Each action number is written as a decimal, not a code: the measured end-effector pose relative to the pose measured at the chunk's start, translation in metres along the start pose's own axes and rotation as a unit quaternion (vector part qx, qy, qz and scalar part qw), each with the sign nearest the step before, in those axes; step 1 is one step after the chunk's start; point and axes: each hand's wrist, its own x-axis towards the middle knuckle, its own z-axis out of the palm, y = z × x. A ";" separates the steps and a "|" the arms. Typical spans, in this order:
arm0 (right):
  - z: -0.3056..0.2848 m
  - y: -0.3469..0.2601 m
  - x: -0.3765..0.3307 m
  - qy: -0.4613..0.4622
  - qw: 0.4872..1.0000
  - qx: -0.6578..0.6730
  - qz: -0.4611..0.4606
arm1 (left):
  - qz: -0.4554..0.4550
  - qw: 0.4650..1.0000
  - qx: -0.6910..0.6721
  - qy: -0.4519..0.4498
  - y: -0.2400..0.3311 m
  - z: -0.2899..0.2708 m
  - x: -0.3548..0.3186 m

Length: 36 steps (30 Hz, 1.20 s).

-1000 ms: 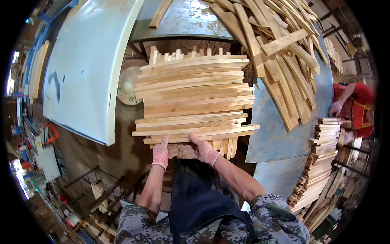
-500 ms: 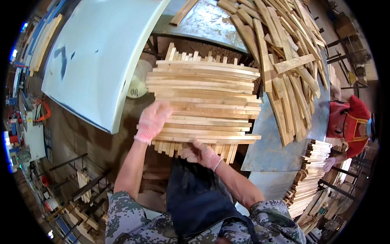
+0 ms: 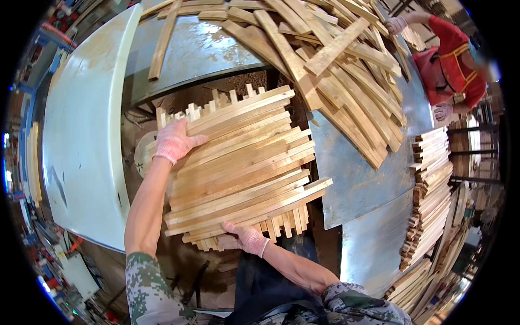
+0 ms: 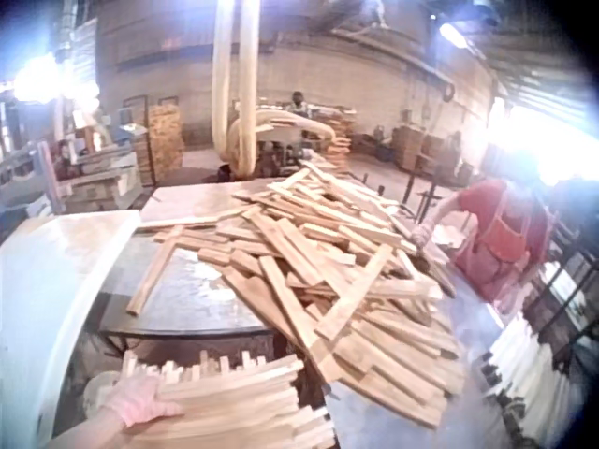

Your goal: The person repeatedly picks up stacks of light-colored wooden planks from a metal table and places them onto a conveyor belt. The person wears pink gloves and a camouflage shirt while performing this repetitive stacking task in a workshop environment.

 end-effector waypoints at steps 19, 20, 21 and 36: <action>-0.014 -0.049 -0.033 -0.165 0.944 -0.283 0.028 | 0.024 0.987 0.000 0.158 -0.011 0.041 0.021; 0.000 -0.074 -0.071 -0.149 0.896 -0.416 -0.038 | 0.022 0.980 -0.020 0.199 -0.008 0.041 0.006; -0.011 -0.082 -0.085 -0.049 0.872 -0.461 -0.155 | 0.018 0.970 -0.035 0.241 -0.006 0.037 -0.015; -0.026 -0.209 -0.100 0.340 0.408 -0.786 -0.316 | -0.289 0.935 -0.206 0.010 -0.058 0.097 -0.230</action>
